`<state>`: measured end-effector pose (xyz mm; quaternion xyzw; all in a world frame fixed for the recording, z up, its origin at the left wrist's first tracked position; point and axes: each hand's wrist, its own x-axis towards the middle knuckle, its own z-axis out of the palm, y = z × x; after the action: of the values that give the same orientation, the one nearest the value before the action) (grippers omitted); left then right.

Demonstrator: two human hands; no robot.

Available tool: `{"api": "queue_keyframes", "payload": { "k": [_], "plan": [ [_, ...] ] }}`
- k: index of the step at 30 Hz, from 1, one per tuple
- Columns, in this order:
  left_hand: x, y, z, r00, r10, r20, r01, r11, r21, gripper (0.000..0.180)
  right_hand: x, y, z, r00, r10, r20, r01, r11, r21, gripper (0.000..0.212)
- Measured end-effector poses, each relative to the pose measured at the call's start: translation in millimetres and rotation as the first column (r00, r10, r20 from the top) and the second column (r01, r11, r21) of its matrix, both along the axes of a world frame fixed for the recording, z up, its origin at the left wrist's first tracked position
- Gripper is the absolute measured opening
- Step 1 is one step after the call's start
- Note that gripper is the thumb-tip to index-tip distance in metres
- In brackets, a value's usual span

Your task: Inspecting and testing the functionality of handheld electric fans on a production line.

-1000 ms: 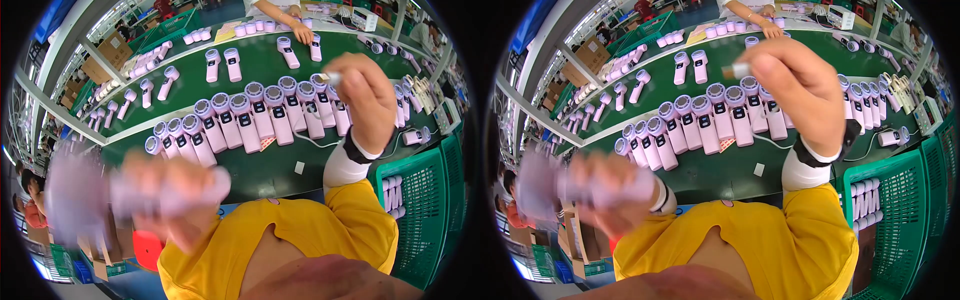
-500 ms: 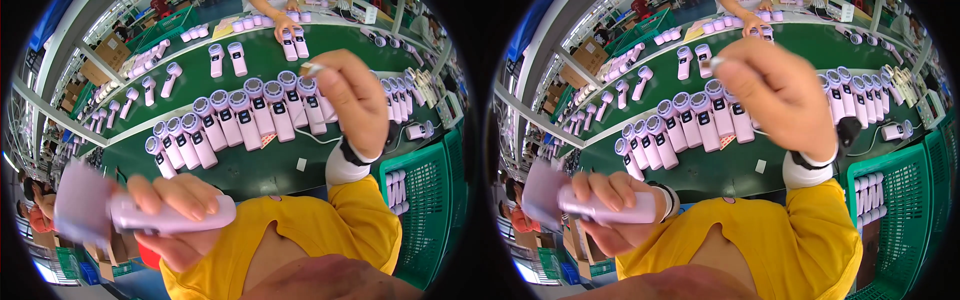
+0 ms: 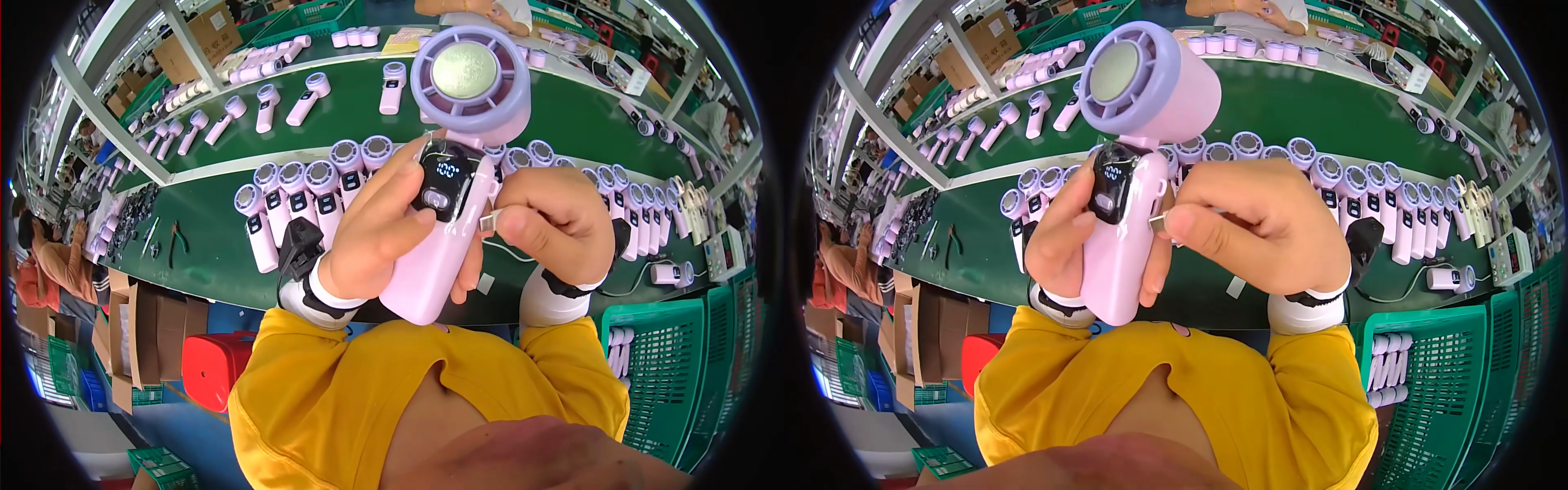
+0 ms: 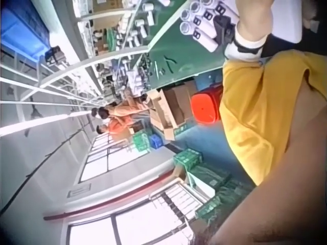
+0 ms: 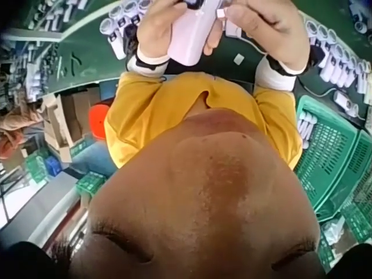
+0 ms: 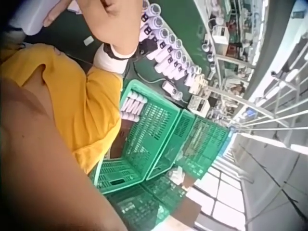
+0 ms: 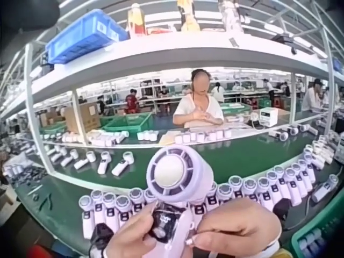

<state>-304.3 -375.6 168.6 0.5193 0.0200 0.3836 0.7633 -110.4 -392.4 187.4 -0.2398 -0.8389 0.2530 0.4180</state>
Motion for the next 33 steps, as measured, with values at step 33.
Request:
{"api": "queue_keyframes", "payload": {
  "k": [33],
  "plan": [
    [11.7,13.7,-13.8,0.809,0.582,0.081,-0.528,0.659,0.536,0.041,-23.1,3.4,1.1,0.947,-0.320,-0.035,0.321,0.938,0.132,0.018]
  ]
}}
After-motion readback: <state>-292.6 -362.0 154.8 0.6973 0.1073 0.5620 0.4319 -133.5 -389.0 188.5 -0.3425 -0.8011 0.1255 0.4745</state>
